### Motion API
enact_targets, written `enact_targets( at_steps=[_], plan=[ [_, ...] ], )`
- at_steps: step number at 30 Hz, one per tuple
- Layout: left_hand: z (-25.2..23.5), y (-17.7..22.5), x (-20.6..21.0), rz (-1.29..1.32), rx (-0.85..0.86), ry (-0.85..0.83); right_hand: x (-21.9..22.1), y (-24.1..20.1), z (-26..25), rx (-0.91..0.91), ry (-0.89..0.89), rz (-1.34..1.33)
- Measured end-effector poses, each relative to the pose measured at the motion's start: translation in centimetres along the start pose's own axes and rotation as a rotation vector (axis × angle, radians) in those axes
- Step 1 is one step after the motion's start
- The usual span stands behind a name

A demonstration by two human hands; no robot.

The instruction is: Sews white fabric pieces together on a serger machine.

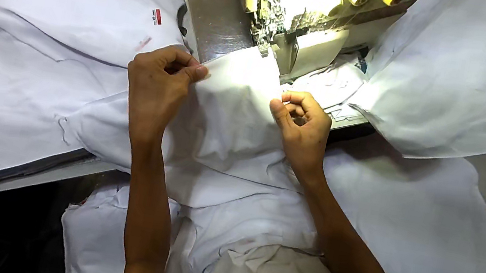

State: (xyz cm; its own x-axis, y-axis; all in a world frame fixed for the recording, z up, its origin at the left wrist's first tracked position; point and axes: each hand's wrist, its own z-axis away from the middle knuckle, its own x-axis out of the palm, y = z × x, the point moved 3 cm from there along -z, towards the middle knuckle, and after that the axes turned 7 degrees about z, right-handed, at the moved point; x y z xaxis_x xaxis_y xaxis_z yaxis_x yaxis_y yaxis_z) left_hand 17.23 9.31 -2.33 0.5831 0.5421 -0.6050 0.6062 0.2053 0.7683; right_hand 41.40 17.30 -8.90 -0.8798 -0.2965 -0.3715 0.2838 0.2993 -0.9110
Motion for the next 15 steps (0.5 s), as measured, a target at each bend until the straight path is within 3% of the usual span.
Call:
enact_targets(
  at_steps=[8, 11, 13, 15],
  plan=[
    [-0.2, 0.5, -0.4, -0.106, 0.118, 0.013, -0.3, 0.8, 0.7, -0.001, -0.013, -0.040],
    [2.1, -0.2, -1.9, -0.165, 0.182, 0.033, -0.5, 1.2, 1.1, 0.020, -0.023, -0.104],
    [5.5, -1.9, -3.9, -0.229, 0.094, 0.160, -0.8, 1.2, 1.2, 0.059, -0.028, -0.127],
    [9.0, -4.6, -5.7, -0.294, -0.058, 0.394, -1.0, 1.2, 1.1, 0.078, -0.028, -0.143]
  ],
)
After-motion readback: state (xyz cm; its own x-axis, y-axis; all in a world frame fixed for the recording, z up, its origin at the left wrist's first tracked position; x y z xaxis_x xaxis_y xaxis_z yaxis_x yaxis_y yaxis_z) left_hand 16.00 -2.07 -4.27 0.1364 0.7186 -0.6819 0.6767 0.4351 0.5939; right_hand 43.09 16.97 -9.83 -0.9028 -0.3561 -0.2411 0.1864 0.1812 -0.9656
